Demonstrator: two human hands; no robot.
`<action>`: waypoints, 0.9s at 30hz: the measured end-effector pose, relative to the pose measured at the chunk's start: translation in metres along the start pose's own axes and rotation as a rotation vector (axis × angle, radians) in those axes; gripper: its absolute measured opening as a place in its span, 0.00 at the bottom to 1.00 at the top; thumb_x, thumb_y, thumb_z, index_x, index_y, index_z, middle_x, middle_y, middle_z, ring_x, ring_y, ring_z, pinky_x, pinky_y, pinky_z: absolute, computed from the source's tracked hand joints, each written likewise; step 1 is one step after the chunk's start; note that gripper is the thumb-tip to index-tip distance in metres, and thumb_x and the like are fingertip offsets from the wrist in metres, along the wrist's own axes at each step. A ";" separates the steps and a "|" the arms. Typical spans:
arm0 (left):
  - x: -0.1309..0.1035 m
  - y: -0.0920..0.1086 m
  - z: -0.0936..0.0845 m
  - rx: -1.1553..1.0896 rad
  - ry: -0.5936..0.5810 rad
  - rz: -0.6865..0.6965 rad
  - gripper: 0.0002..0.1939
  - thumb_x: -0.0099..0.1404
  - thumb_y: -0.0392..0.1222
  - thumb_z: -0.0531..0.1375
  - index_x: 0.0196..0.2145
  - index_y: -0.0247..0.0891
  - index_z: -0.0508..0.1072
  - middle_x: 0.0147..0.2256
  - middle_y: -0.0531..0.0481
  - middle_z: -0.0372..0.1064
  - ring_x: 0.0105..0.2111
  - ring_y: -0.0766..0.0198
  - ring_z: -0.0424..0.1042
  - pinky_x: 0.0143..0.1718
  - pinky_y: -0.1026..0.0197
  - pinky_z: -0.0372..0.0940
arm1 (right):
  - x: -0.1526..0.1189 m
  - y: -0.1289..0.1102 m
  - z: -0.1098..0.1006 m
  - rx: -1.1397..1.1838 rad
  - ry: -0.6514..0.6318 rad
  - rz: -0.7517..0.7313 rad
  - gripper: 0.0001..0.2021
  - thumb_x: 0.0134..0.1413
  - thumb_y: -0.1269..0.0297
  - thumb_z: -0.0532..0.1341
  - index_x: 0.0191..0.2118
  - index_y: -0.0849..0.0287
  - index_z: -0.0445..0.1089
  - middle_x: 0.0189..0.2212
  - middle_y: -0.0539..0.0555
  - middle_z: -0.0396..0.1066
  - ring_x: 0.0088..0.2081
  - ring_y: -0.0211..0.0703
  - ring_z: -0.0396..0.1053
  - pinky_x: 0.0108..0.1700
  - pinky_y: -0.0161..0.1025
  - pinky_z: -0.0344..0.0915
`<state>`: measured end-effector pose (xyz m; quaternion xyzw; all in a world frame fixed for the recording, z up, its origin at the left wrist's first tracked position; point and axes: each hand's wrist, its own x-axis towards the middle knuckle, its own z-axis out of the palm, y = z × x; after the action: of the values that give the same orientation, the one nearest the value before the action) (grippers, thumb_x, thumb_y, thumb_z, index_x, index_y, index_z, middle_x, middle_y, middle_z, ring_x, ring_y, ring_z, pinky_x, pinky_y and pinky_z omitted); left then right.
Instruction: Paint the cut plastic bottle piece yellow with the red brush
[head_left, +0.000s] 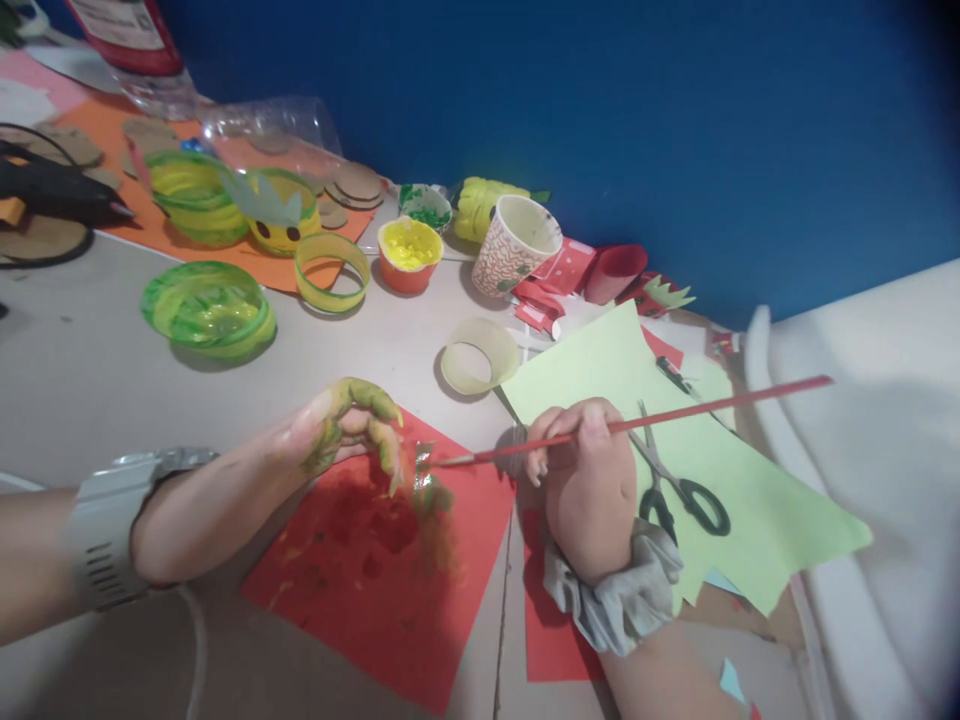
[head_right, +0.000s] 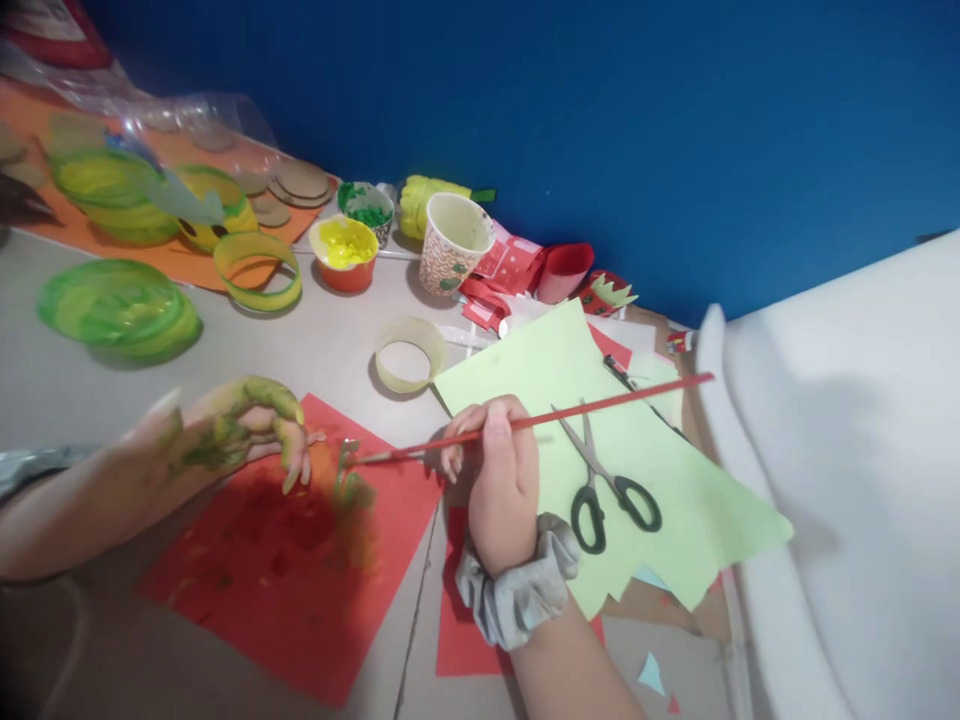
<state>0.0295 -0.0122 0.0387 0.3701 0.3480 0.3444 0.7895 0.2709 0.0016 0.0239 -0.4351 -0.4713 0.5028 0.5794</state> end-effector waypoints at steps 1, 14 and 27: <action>0.000 0.000 0.000 -0.005 -0.008 0.005 0.19 0.75 0.57 0.47 0.42 0.43 0.71 0.36 0.50 0.73 0.39 0.57 0.73 0.45 0.54 0.69 | 0.001 0.000 0.000 -0.006 0.046 -0.023 0.14 0.69 0.60 0.54 0.30 0.56 0.64 0.19 0.44 0.64 0.17 0.32 0.59 0.20 0.30 0.58; -0.003 -0.012 -0.014 -0.034 -0.103 0.083 0.22 0.75 0.58 0.47 0.48 0.44 0.73 0.41 0.49 0.74 0.43 0.59 0.73 0.47 0.59 0.68 | 0.000 -0.001 -0.002 -0.015 0.071 -0.019 0.16 0.69 0.58 0.55 0.29 0.57 0.65 0.18 0.45 0.64 0.18 0.32 0.60 0.21 0.30 0.59; -0.001 -0.016 -0.017 -0.019 -0.140 0.114 0.23 0.75 0.59 0.44 0.52 0.47 0.71 0.42 0.51 0.73 0.44 0.62 0.72 0.48 0.64 0.67 | 0.000 0.002 -0.004 -0.018 0.057 0.028 0.15 0.70 0.61 0.53 0.29 0.56 0.66 0.19 0.45 0.65 0.19 0.33 0.61 0.23 0.31 0.60</action>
<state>0.0196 -0.0147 0.0177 0.4047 0.2670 0.3655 0.7945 0.2746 0.0015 0.0217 -0.4612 -0.4530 0.4939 0.5815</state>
